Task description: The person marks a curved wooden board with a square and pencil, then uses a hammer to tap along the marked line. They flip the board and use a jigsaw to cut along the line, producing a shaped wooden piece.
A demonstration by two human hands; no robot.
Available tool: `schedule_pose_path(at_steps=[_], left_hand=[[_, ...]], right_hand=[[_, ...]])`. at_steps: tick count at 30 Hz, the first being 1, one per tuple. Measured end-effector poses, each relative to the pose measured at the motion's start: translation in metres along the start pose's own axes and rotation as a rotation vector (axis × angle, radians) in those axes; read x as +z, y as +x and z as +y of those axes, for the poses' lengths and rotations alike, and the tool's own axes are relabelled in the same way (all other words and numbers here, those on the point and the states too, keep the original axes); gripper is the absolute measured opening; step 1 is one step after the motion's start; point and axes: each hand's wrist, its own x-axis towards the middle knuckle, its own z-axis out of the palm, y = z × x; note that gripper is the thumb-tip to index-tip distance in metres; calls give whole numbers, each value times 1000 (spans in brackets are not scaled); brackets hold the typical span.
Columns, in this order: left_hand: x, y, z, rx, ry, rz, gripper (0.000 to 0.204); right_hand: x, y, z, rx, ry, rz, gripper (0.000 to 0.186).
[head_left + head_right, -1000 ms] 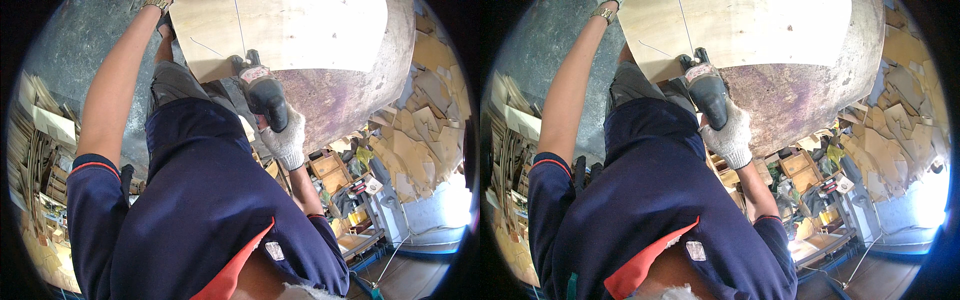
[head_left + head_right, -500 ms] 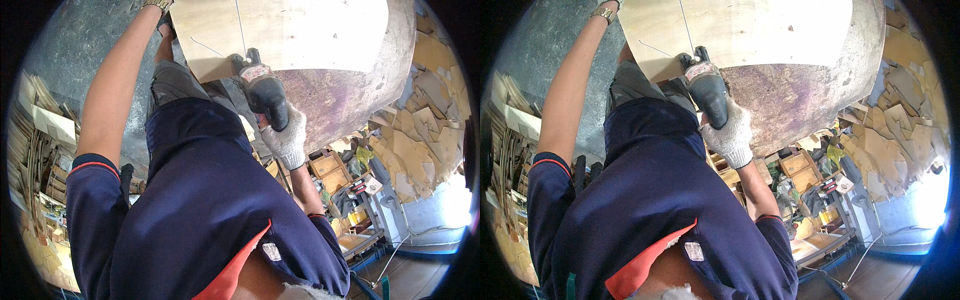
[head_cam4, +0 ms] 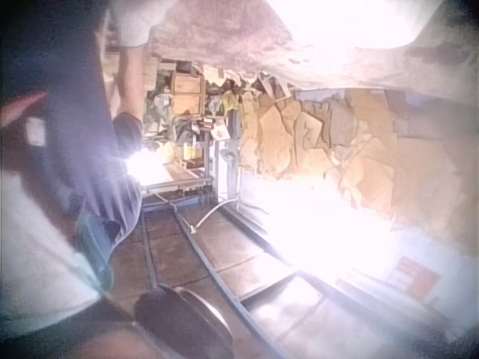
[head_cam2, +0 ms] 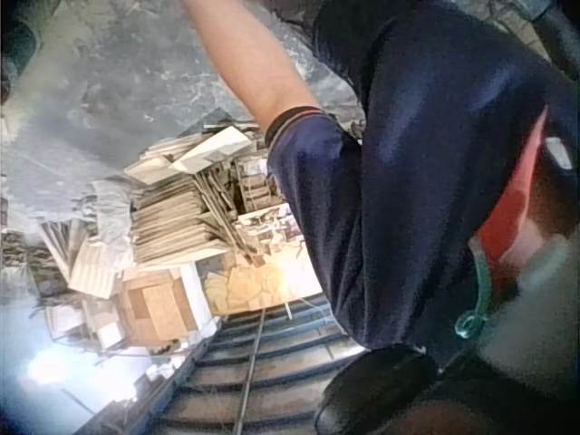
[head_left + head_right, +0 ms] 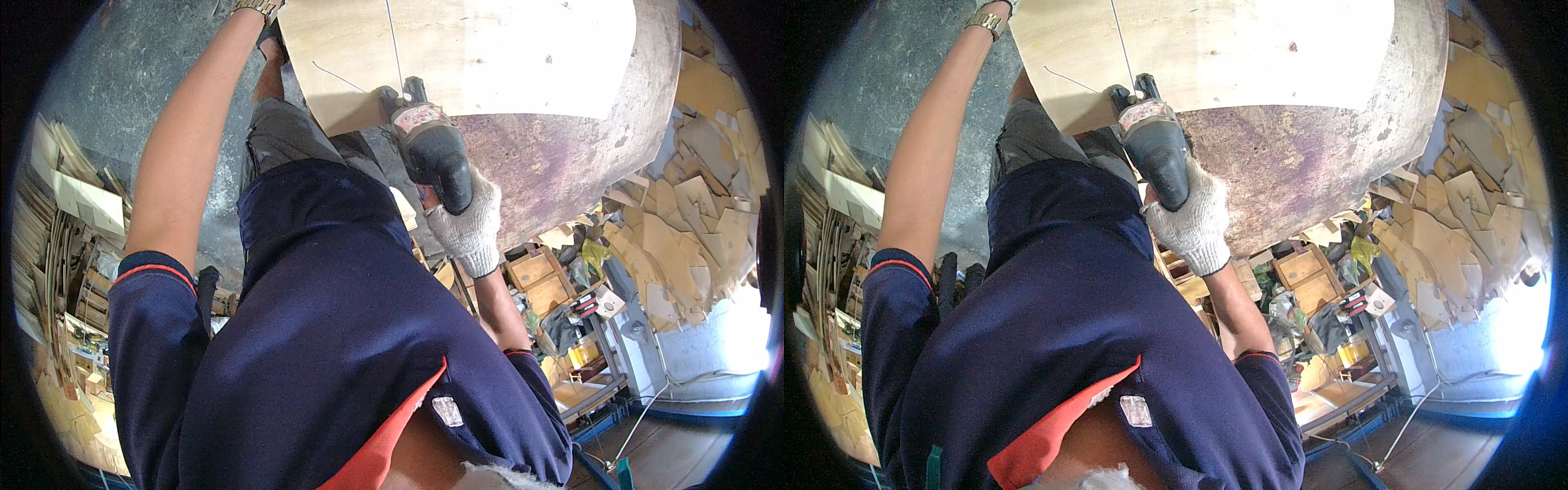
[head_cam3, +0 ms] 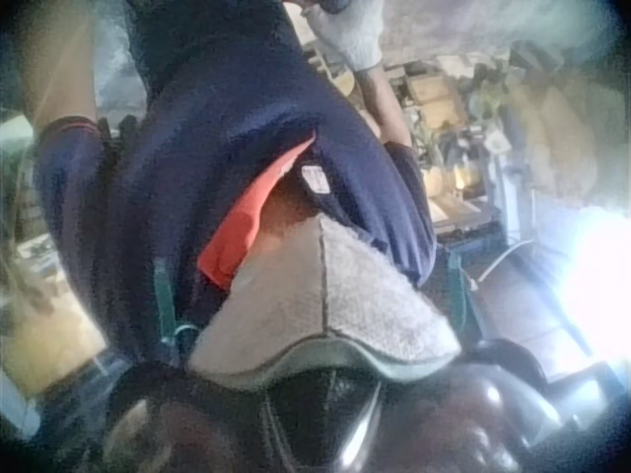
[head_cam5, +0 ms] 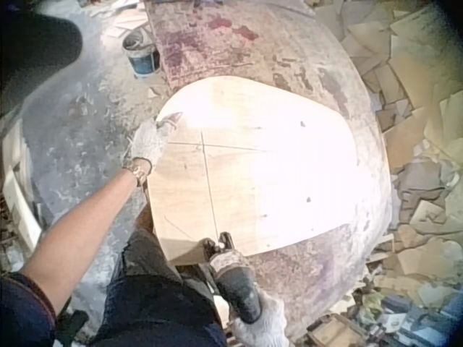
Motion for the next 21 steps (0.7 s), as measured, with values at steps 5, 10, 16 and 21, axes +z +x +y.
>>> schedule_pose_path(at_steps=[5, 10, 16, 21], left_hand=[[0, 0, 0, 13, 4, -12, 54], [-3, 0, 3, -2, 37, -13, 57], [-5, 1, 11, -87, 85, -22, 70], [-9, 0, 17, -153, 111, -44, 75]], right_hand=[[0, 1, 0, 6, -15, 3, 25], [-1, 1, 0, 32, -7, -13, 26], [0, 4, 1, -23, -19, 0, 27], [-2, 3, -2, 11, 1, -15, 26]])
